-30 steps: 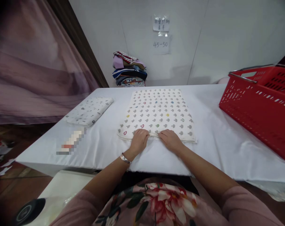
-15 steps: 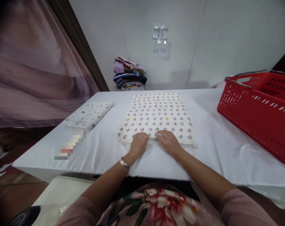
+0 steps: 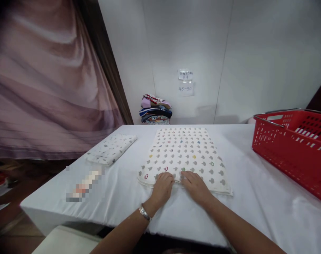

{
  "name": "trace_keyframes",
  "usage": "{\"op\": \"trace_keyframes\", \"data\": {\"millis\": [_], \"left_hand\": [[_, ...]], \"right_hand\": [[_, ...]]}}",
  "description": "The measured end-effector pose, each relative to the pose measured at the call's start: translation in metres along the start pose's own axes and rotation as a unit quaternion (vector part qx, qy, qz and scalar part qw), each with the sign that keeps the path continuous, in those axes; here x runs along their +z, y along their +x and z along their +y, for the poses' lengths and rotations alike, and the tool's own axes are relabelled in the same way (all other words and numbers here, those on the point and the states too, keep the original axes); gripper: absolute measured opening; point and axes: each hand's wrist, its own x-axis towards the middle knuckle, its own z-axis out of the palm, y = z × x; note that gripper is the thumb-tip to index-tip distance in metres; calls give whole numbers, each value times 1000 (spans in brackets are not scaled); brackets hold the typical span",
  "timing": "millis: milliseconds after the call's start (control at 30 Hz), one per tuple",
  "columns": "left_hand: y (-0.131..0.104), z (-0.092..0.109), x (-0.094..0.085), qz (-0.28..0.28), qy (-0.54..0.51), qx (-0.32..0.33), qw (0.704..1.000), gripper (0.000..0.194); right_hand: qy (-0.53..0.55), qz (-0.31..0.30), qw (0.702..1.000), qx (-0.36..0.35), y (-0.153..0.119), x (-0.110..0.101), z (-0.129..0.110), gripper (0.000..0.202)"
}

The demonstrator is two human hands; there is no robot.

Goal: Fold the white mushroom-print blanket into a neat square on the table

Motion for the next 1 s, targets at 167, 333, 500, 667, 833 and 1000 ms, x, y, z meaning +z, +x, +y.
{"op": "trace_keyframes", "data": {"millis": [167,333,500,667,833,1000], "left_hand": [[0,-1,2,6,-13,-14,1000,15],[0,-2,3,11,-8,6,1000,16],[0,-2,1,16,-20,-9,1000,16],[0,-2,2,18,-22,-5,1000,16],[0,-3,3,3,-26,-8,1000,17],[-1,-5,5,-13,-31,-7,999,18]], "right_hand": [[1,15,1000,-10,2,-3,-3,22],[-3,7,1000,-7,3,-1,-2,21],[0,16,1000,-11,2,2,-3,23],[-1,23,1000,-10,4,3,-3,22],[-4,39,999,-19,7,1,-4,17],[-1,31,999,-9,7,5,-4,20]]}}
